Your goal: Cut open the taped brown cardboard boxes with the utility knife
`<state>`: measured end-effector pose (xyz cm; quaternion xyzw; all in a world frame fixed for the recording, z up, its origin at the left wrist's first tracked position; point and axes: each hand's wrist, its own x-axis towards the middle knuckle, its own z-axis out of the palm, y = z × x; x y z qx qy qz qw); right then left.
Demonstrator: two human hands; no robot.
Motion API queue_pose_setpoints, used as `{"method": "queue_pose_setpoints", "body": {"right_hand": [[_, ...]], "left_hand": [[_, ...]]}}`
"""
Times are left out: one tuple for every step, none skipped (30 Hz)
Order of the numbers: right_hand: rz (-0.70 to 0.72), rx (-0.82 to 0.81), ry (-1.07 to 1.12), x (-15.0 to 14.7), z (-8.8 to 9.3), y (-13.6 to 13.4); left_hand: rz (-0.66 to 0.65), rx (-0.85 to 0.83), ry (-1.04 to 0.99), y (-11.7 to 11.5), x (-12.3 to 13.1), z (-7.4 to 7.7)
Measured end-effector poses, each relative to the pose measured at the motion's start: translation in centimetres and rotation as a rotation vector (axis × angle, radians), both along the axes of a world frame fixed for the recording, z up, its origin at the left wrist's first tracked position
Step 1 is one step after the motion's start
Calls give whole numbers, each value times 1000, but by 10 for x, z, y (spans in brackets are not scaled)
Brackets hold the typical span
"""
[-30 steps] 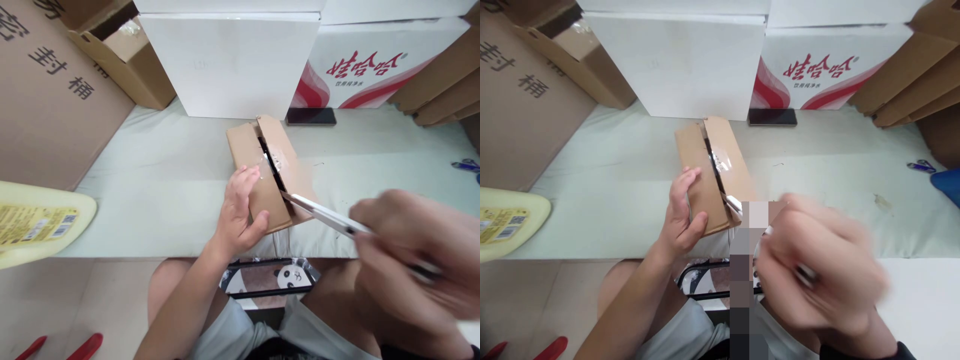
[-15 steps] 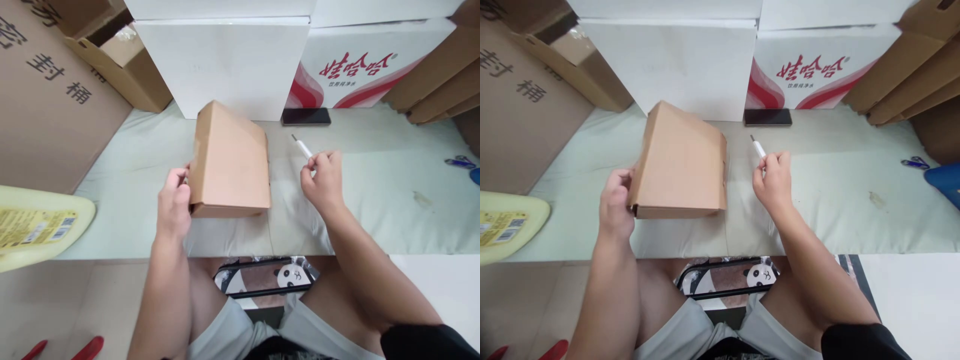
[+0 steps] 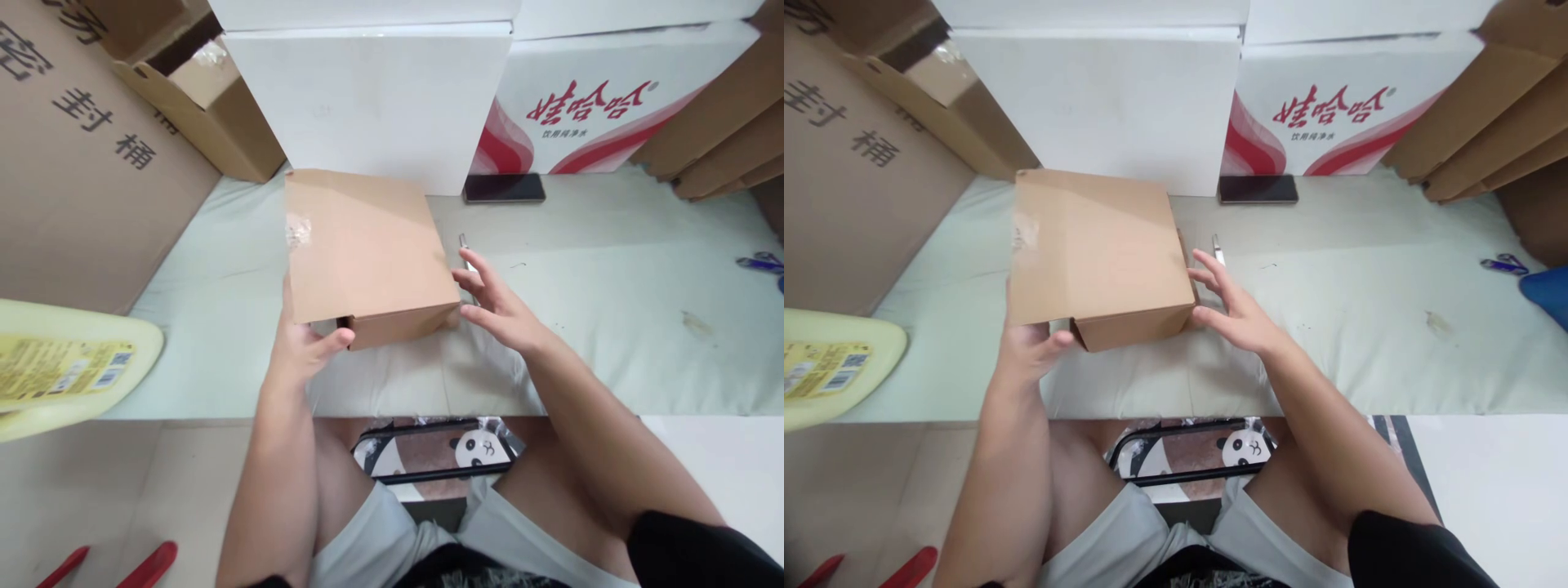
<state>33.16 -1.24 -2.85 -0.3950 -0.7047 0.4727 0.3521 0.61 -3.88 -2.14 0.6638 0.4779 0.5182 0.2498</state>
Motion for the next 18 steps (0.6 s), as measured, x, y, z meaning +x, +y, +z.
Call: {"method": "queue_pose_setpoints", "body": {"right_hand": [[14,-43,7,0,-3,0],[18,-78,-3,0,-4,0],[16,-107,-11,-1,-6,0],[9,-133,-4,-3,-6,0],[1,-153,22,-4,-5,0],[-10,-166,65,-6,-4,-1],[-27,-164,120,-8,-2,-1],[-48,-149,175,-10,-1,-2],[-71,-121,221,-12,1,-2],[-89,-92,253,-14,2,-2],[-96,-71,273,-16,3,-3],[-93,-67,280,-19,3,-3],[-83,-75,279,-21,2,-2],[-68,-90,271,-23,0,-1],[-51,-105,262,-26,-2,0],[-33,-117,253,-28,-5,2],[-14,-125,240,-31,-7,3],[1,-129,225,-32,-10,5]], "left_hand": [[22,-18,21,0,0,-1],[42,-40,39,-1,1,0],[57,-58,47,-1,2,1],[67,-67,48,-1,3,2],[74,-71,44,0,3,4],[83,-73,34,0,4,6],[94,-69,18,1,5,9],[100,-69,-1,1,6,11],[103,-77,-23,2,6,13],[105,-89,-42,2,7,14],[109,-107,-53,2,7,15],[120,-132,-55,2,8,15],[139,-164,-51,3,7,14],[163,-199,-46,3,7,12],[187,-229,-45,3,6,10],[207,-252,-47,3,6,8],[224,-262,-54,4,5,6],[239,-256,-59,5,4,4]]}}
